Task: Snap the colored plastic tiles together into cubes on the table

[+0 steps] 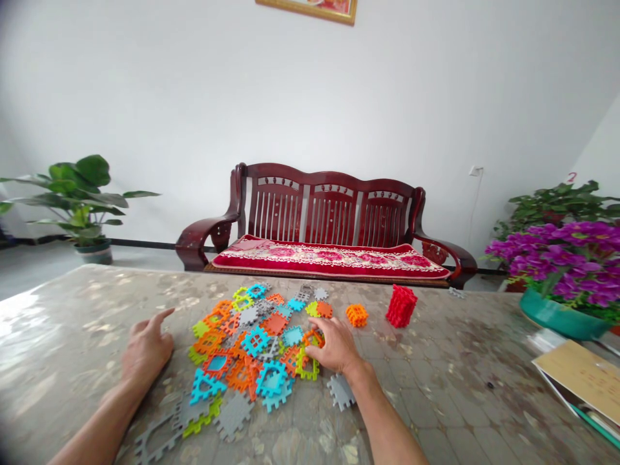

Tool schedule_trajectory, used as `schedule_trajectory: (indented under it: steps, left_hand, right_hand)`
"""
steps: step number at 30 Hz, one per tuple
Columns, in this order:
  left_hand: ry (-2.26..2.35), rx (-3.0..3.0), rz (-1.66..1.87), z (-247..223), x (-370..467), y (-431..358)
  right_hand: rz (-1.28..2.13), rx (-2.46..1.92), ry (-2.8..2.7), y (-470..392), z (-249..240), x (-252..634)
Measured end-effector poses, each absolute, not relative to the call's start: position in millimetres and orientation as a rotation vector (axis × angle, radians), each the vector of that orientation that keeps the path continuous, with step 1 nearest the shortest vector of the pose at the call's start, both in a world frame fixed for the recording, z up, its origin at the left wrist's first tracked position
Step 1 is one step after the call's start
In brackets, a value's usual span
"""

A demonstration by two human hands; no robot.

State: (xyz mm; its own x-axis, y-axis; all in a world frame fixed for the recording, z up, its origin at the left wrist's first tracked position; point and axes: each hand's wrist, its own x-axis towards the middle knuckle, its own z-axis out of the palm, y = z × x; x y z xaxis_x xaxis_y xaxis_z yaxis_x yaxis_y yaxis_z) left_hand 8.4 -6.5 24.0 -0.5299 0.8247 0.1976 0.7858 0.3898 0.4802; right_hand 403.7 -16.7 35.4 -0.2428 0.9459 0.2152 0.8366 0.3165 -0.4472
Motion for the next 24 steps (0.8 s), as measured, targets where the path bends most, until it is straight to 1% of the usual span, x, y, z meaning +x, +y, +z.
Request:
schedule_trajectory:
  steps: [4, 9, 13, 17, 24]
  left_hand:
    - [2.572, 1.455, 0.836, 23, 9, -5]
    - [2.531, 1.437, 0.936, 19, 7, -2]
    - [2.505, 1.371, 0.826, 22, 7, -2]
    - [2.542, 1.372, 0.752, 27, 8, -3]
    - [2.546, 1.343, 0.815, 28, 11, -5]
  right_hand:
    - [0.349, -1.567, -2.104, -16, 30, 405]
    - [0.315, -1.525, -1.982, -11, 23, 409]
    - [0.157, -1.582, -1.897, -6, 18, 415]
    - [0.075, -1.649, -1.963, -4, 11, 418]
    - [0.036, -1.724, -1.988, -8, 12, 419]
